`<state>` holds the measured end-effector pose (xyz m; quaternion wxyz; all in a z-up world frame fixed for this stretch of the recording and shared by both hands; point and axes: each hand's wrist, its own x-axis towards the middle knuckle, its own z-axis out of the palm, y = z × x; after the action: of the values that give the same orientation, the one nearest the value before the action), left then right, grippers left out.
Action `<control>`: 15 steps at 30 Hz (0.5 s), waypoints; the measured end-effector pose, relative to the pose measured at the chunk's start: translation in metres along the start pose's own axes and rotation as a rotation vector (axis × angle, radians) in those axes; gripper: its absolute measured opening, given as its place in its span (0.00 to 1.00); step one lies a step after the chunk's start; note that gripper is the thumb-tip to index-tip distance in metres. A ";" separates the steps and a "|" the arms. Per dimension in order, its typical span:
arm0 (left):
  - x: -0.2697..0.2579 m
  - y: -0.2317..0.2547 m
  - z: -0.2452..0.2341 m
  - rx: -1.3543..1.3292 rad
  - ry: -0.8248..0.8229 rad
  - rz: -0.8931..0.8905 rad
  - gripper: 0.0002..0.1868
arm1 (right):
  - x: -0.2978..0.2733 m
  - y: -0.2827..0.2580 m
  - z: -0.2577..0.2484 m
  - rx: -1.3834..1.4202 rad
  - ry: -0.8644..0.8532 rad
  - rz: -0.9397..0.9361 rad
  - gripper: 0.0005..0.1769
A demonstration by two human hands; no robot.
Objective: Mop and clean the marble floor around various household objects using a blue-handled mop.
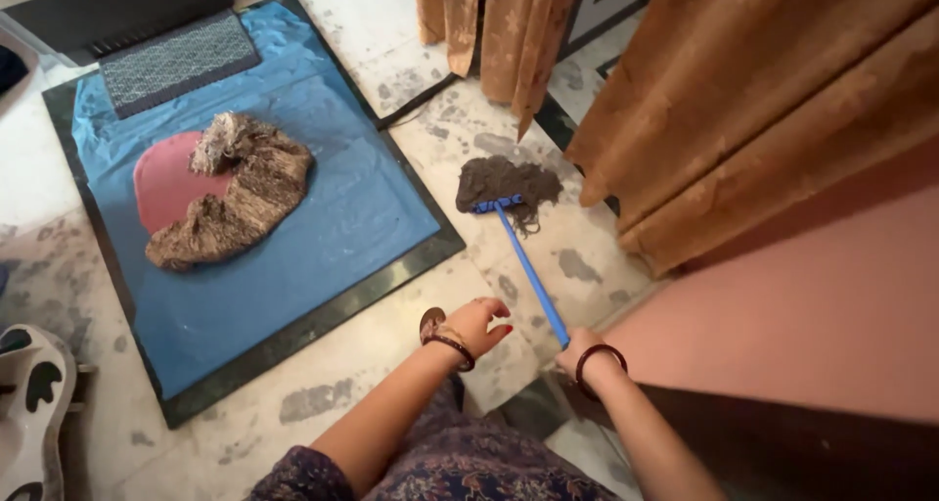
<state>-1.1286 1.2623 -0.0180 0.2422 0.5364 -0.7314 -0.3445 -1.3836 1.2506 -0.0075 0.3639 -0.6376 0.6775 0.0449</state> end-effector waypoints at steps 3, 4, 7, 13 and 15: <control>0.014 -0.016 -0.013 -0.017 -0.002 -0.044 0.17 | 0.078 0.009 0.001 -0.100 0.067 -0.160 0.13; 0.024 -0.020 -0.024 -0.016 -0.002 -0.043 0.17 | 0.086 -0.013 -0.017 -0.099 0.068 -0.160 0.13; 0.050 -0.031 -0.055 -0.046 -0.030 -0.096 0.17 | 0.114 -0.073 -0.064 -0.063 -0.065 -0.023 0.13; 0.125 -0.092 -0.138 -0.077 -0.004 -0.155 0.17 | 0.272 -0.157 -0.098 -0.283 -0.028 -0.110 0.18; 0.147 -0.116 -0.165 -0.084 0.050 -0.183 0.17 | 0.312 -0.200 -0.116 -0.210 -0.035 -0.060 0.17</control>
<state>-0.9824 1.0602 -0.0021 0.2499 0.5988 -0.6580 -0.3821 -1.2310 0.8935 -0.0139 0.3082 -0.6914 0.6431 0.1158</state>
